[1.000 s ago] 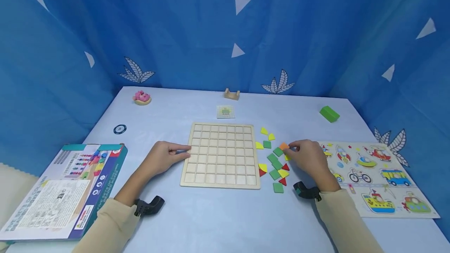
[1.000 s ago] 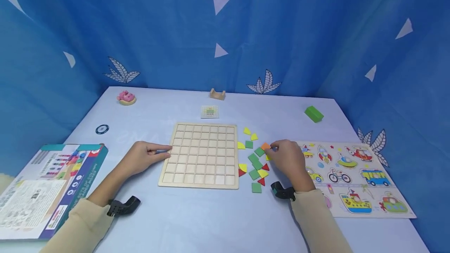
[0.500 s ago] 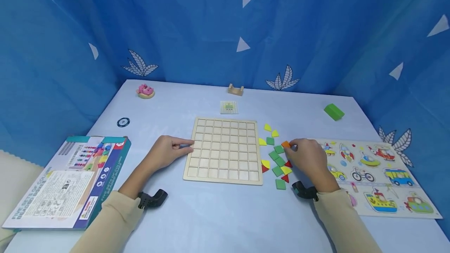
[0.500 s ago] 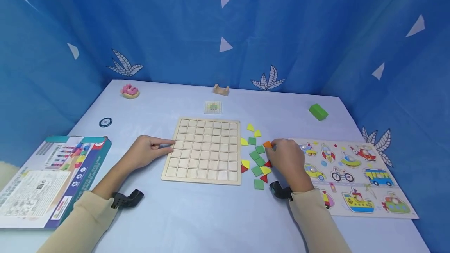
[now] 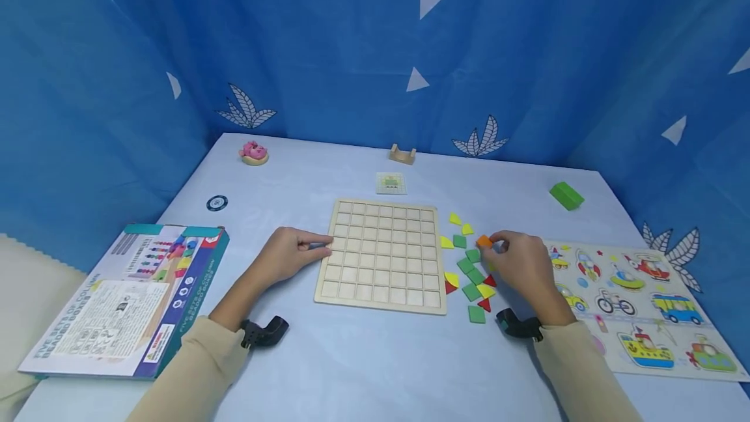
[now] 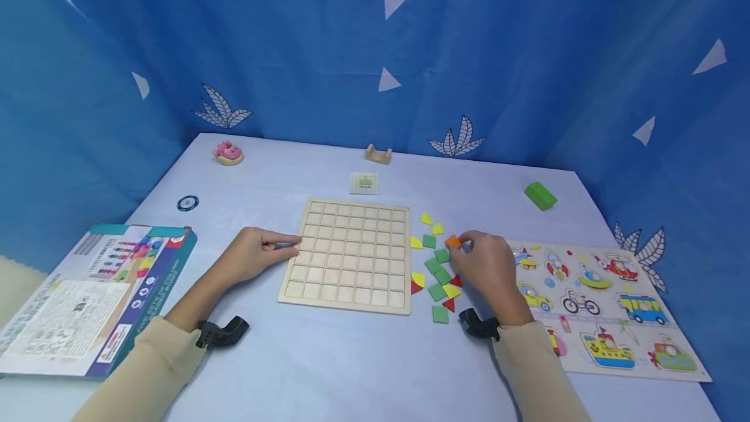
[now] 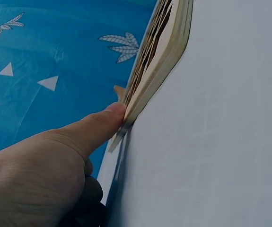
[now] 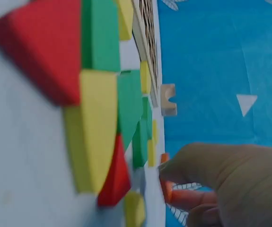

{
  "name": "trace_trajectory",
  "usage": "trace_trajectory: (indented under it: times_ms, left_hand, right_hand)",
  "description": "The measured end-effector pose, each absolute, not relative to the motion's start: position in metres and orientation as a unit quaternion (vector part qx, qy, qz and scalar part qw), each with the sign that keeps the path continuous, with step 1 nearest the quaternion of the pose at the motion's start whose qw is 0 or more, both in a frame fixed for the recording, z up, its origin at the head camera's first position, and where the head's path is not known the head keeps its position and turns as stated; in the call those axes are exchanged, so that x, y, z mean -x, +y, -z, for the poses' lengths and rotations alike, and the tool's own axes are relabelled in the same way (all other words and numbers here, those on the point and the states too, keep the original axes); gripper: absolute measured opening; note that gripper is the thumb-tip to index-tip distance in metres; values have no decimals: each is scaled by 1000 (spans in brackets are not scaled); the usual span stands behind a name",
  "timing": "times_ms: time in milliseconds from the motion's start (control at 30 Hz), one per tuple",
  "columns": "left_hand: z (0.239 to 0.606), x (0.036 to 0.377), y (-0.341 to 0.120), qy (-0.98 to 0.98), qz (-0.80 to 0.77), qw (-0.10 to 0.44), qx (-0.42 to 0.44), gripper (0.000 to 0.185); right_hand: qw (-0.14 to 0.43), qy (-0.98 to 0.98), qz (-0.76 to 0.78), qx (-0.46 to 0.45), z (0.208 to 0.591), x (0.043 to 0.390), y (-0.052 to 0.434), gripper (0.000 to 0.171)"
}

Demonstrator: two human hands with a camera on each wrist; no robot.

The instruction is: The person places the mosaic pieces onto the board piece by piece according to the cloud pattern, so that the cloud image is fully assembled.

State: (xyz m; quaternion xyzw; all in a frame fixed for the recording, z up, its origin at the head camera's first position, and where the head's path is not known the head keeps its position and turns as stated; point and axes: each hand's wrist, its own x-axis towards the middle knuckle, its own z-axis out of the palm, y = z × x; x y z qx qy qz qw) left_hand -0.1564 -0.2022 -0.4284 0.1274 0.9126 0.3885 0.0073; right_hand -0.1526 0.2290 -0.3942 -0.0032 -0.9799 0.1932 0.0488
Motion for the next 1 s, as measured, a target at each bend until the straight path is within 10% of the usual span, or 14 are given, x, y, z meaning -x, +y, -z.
trace_trajectory:
  times_ms: [1000]
  left_hand:
    - [430, 154, -200, 915, -384, -4, -126, 29]
  right_hand:
    - [-11, -932, -299, -204, 395, 204, 124, 30]
